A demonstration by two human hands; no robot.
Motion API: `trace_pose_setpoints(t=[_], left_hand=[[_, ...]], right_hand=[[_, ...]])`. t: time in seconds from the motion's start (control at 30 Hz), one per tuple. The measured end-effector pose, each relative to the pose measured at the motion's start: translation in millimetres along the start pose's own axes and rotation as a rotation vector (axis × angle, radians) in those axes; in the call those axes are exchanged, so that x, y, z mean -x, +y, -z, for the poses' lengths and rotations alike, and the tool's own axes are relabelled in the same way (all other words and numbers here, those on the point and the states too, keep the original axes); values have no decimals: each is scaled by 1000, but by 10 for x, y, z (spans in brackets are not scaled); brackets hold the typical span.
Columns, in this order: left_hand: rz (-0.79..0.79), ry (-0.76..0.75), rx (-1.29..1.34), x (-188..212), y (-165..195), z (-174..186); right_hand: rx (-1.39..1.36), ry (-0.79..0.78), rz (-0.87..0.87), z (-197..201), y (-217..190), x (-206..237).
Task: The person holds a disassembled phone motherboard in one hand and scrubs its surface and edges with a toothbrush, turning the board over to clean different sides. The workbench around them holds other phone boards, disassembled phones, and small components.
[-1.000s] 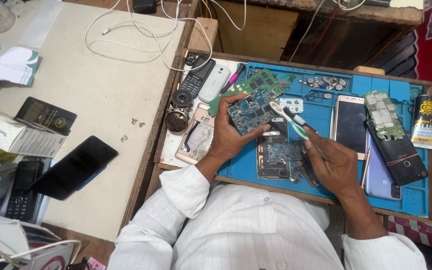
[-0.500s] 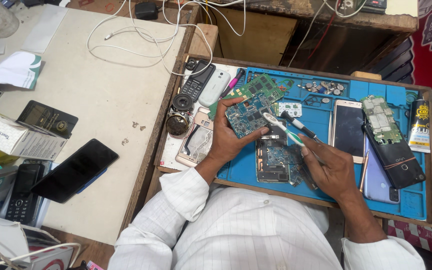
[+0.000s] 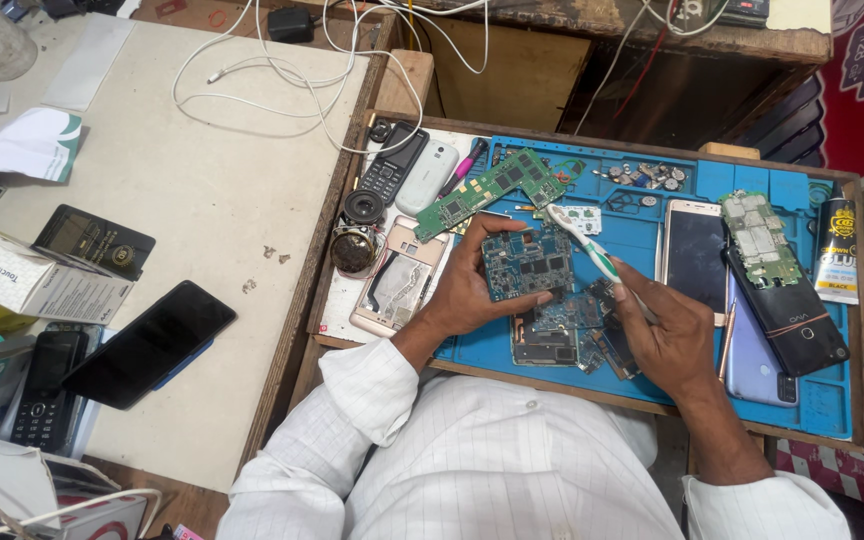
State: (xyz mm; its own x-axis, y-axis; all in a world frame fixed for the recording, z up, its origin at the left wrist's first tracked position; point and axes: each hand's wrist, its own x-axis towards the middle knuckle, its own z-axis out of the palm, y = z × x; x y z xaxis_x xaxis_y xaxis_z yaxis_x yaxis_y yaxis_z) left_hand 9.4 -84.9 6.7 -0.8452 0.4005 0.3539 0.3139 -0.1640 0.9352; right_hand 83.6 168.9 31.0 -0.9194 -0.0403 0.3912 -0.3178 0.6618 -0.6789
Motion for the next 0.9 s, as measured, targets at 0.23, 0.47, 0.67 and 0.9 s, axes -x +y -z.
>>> trace_pose_setpoints(t=[0.23, 0.47, 0.67, 0.9], left_hand=[[-6, 34, -6, -9, 2, -11], [32, 137, 8, -32, -1, 6], [-98, 65, -193, -1, -47, -1], [-14, -59, -164, 25, -54, 1]], right_hand=[[44, 0, -5, -7, -4, 8], [99, -45, 110, -28, -46, 7], [57, -113, 240, -75, -118, 24], [127, -100, 237, -94, -170, 22]])
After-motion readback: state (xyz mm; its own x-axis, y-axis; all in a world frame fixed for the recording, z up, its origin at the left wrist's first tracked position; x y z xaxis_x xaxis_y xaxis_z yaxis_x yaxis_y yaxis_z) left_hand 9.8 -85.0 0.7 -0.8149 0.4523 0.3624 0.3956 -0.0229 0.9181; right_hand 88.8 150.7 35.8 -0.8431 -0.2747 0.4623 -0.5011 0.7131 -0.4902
